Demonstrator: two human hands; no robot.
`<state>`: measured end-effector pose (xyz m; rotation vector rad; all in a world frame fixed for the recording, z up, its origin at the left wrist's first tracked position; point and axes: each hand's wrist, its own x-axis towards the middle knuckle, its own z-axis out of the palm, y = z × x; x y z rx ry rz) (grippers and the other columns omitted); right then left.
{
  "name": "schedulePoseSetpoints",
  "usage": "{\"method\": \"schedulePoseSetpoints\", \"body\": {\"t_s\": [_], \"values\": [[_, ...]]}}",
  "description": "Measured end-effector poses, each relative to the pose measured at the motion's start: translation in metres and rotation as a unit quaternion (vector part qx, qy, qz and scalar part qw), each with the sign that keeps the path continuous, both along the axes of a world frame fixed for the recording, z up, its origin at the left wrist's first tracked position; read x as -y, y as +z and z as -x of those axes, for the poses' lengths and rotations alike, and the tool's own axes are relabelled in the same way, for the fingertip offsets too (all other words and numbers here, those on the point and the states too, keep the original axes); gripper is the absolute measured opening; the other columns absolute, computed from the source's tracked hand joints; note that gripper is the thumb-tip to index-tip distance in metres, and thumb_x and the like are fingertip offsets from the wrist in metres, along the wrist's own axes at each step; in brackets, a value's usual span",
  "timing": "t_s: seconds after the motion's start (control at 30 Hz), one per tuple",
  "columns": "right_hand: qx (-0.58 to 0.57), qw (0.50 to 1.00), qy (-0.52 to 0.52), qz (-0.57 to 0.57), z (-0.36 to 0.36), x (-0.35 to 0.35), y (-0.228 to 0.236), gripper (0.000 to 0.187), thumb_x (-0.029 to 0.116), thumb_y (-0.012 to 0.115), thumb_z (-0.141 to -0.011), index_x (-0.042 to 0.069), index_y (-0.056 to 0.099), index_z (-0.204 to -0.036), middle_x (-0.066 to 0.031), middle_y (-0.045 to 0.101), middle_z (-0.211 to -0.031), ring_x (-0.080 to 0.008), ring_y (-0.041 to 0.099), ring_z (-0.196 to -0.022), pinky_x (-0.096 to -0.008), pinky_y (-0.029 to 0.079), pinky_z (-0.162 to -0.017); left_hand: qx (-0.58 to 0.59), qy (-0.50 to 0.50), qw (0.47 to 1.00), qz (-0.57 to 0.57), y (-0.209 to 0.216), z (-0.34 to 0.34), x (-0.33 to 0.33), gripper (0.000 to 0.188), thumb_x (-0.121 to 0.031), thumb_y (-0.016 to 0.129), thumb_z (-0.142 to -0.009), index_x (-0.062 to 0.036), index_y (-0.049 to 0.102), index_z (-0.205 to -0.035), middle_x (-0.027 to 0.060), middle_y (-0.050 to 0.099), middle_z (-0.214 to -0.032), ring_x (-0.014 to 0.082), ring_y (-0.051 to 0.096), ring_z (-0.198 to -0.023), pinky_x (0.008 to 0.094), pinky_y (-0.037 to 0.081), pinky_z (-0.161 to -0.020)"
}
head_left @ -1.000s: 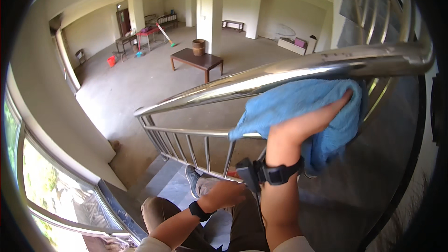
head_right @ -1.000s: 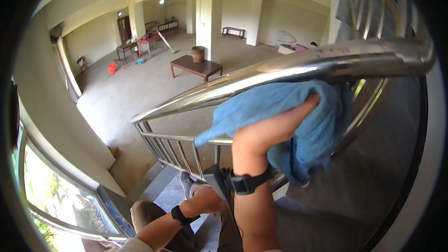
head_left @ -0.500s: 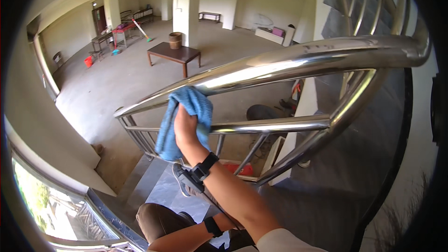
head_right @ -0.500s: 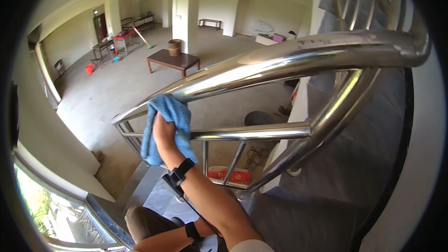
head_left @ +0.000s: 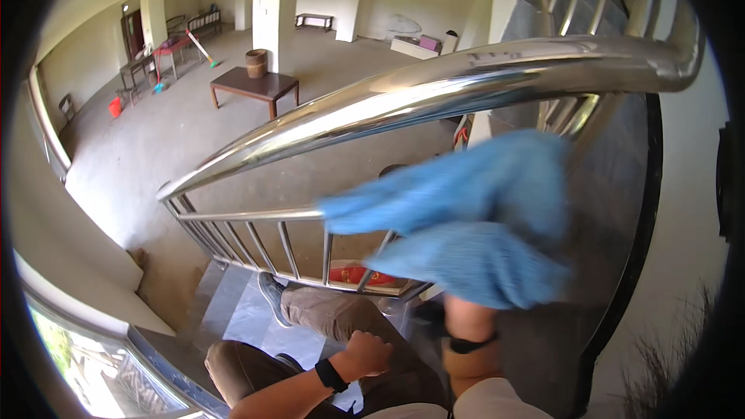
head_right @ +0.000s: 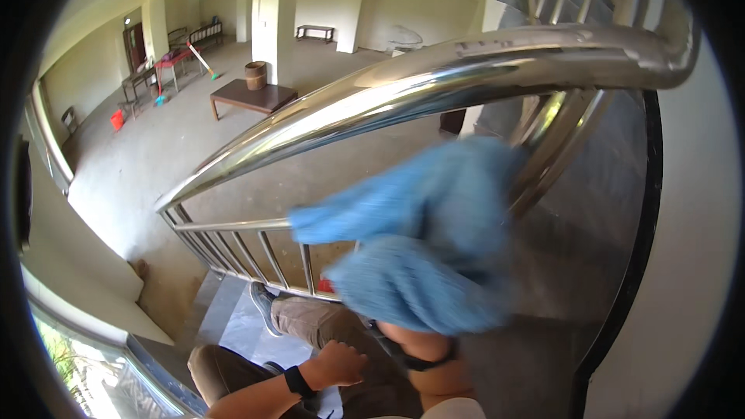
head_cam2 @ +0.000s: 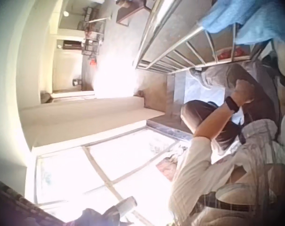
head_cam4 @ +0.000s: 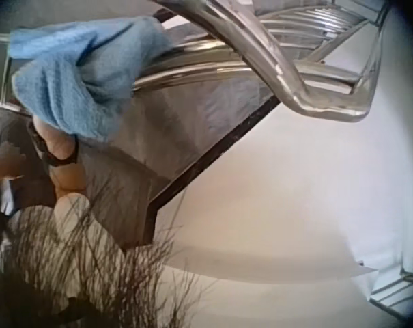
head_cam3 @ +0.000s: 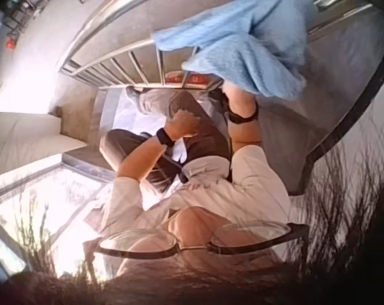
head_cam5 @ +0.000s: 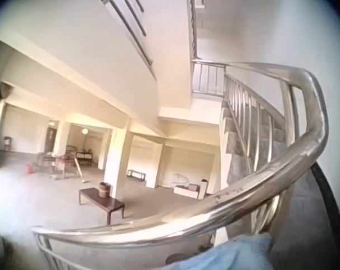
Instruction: Cleaning a metal staircase railing with a cloth and spray bottle.
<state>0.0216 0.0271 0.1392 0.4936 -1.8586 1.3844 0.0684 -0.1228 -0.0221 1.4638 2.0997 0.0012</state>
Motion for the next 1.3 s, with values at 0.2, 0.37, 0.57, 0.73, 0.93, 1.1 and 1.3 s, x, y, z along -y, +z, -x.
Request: {"method": "schedulePoseSetpoints", "body": {"t_s": [0.2,0.37,0.57,0.73,0.93,1.1,1.3], "values": [[-0.033,0.766,-0.324,-0.554,-0.043,-0.044,0.092,0.037,0.032,0.061,-0.090,0.005,0.065,-0.115,-0.0148,0.062,-0.116,-0.0300,0.055,-0.114,-0.0471,0.037,-0.105,-0.026,-0.014,0.999,-0.038,-0.032,-0.010,-0.009,0.036,-0.044,0.069,-0.080,-0.0134,0.071,-0.101,0.0114,0.073,-0.092,0.0318,0.071,-0.090,0.0455,0.052,-0.075],[-0.011,0.681,-0.451,-0.576,-0.016,-0.028,0.082,0.037,0.034,0.070,-0.076,0.003,0.066,-0.096,-0.0138,0.064,-0.101,-0.0325,0.058,-0.096,-0.0477,0.041,-0.090,-0.026,-0.032,0.997,-0.069,-0.019,-0.011,-0.021,0.030,-0.039,0.068,-0.082,-0.0136,0.071,-0.097,0.0110,0.073,-0.091,0.0310,0.071,-0.089,0.0431,0.052,-0.073],[0.062,0.702,-0.368,-0.607,0.064,0.039,0.013,0.018,0.023,0.057,-0.080,0.006,0.062,-0.078,-0.0106,0.059,-0.074,-0.0253,0.055,-0.077,-0.0404,0.039,-0.079,-0.051,-0.014,0.997,-0.063,-0.019,-0.014,-0.018,0.032,-0.042,0.071,-0.080,-0.0138,0.072,-0.096,0.0107,0.073,-0.090,0.0294,0.072,-0.087,0.0421,0.052,-0.073],[0.035,0.672,-0.373,-0.639,0.121,0.102,-0.061,0.023,0.020,0.050,-0.086,0.003,0.065,-0.090,-0.0114,0.064,-0.084,-0.0242,0.058,-0.085,-0.0399,0.039,-0.085,-0.028,-0.017,0.995,-0.093,-0.040,-0.011,-0.027,0.048,-0.042,0.071,-0.081,-0.0113,0.067,-0.118,0.0126,0.067,-0.118,0.0322,0.063,-0.113,0.0466,0.050,-0.091],[0.030,0.672,-0.324,-0.665,0.129,0.130,-0.081,0.032,0.022,0.049,-0.089,0.000,0.067,-0.103,-0.0125,0.064,-0.096,-0.0245,0.054,-0.096,-0.0395,0.037,-0.095,-0.059,0.003,0.971,-0.230,-0.055,-0.008,-0.006,0.058,-0.036,0.067,-0.084,-0.0109,0.057,-0.136,0.0172,0.055,-0.138,0.0354,0.045,-0.135,0.0469,0.032,-0.114],[0.004,0.694,-0.270,-0.667,0.096,0.086,-0.067,0.056,0.024,0.047,-0.090,-0.008,0.054,-0.135,-0.0097,0.059,-0.118,-0.0244,0.048,-0.115,-0.0391,0.033,-0.105,-0.022,-0.015,1.000,-0.002,-0.009,-0.003,0.000,0.039,-0.044,0.070,-0.083,-0.0133,0.069,-0.107,0.0113,0.073,-0.098,0.0305,0.072,-0.093,0.0445,0.053,-0.077],[-0.024,0.716,-0.300,-0.630,0.021,0.008,0.021,0.046,0.018,0.055,-0.082,-0.004,0.064,-0.121,-0.0104,0.061,-0.118,-0.0251,0.053,-0.111,-0.0406,0.039,-0.099,-0.043,-0.005,0.998,-0.040,-0.016,-0.010,0.014,0.040,-0.049,0.068,-0.083,-0.0115,0.069,-0.099,0.0121,0.072,-0.088,0.0321,0.072,-0.083,0.0446,0.054,-0.071]]}}
